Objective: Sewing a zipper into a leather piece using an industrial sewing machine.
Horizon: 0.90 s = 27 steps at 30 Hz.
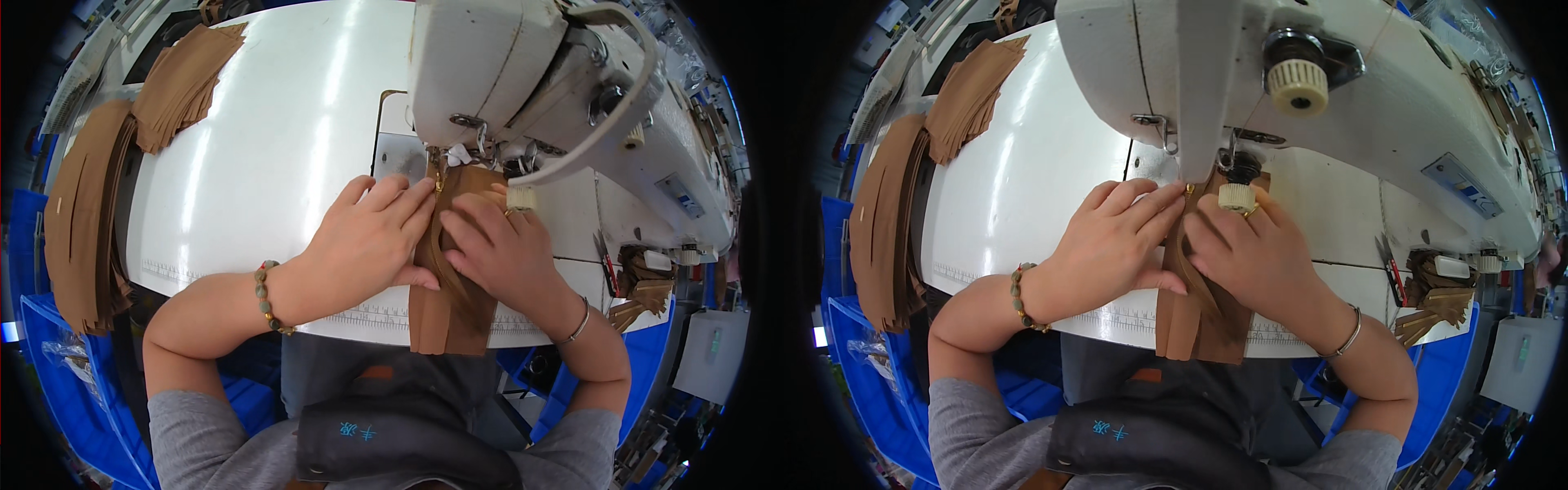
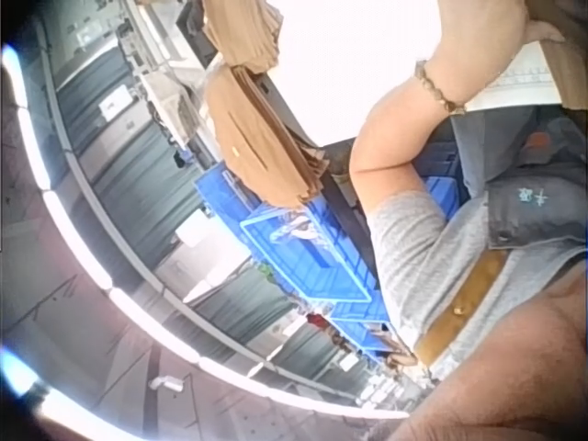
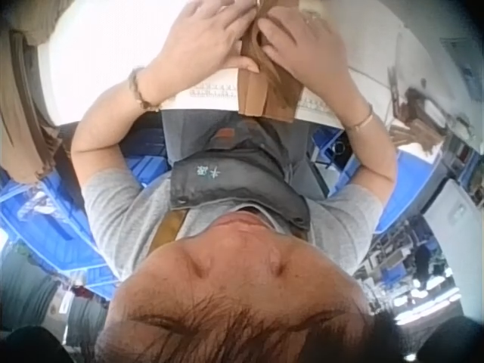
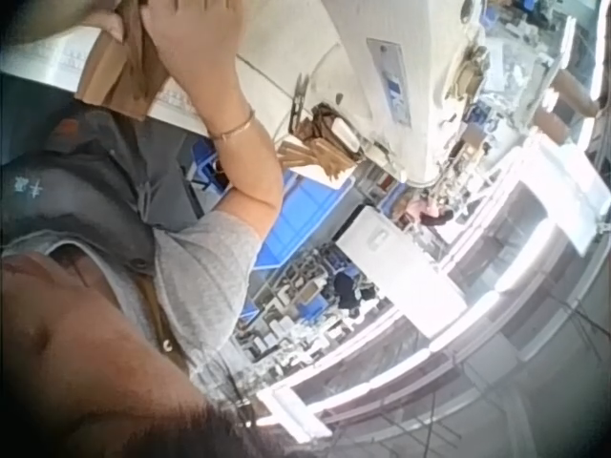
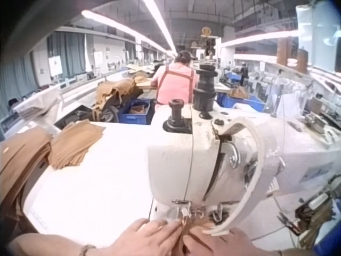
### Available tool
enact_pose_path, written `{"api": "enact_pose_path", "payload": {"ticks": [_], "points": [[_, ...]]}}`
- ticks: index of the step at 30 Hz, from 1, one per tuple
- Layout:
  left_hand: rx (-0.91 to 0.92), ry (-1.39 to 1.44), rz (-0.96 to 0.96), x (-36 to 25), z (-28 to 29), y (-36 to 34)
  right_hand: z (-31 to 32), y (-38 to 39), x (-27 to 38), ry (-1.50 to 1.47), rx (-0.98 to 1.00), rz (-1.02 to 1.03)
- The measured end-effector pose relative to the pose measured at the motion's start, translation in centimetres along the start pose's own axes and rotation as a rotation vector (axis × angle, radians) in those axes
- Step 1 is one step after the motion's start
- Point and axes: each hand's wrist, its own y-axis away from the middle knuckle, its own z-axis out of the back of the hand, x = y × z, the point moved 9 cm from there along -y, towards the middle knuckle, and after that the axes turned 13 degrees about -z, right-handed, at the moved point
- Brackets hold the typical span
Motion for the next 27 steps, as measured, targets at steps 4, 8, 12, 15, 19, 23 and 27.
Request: {"api": "enact_pose_path", "payload": {"ticks": [4,8,12,15,19,23,27], "points": [[0.017,0.024,0.033,-2.5,0.6,1.8,2.0,1.0,3.0,-0.113,-0.146,0.311],[-0.059,0.032,0.054,-5.0,1.2,3.2,2.6,2.1,4.0,-0.217,-0.101,0.305],[-0.106,0.046,0.053,-6.1,0.9,4.1,2.1,3.5,4.5,-0.222,-0.021,0.218],[-0.137,-0.004,0.033,-6.4,0.8,4.4,2.3,4.7,4.9,-0.264,-0.028,0.117],[-0.171,-0.001,0.03,-6.6,0.7,4.7,2.7,6.7,5.9,-0.334,-0.048,0.008],[-0.196,0.029,0.028,-7.0,0.8,5.0,2.4,8.7,8.5,-0.217,-0.128,0.13],[-0.281,0.01,0.017,-7.6,1.4,5.2,1.7,10.0,9.6,-0.111,-0.17,0.237]]}}
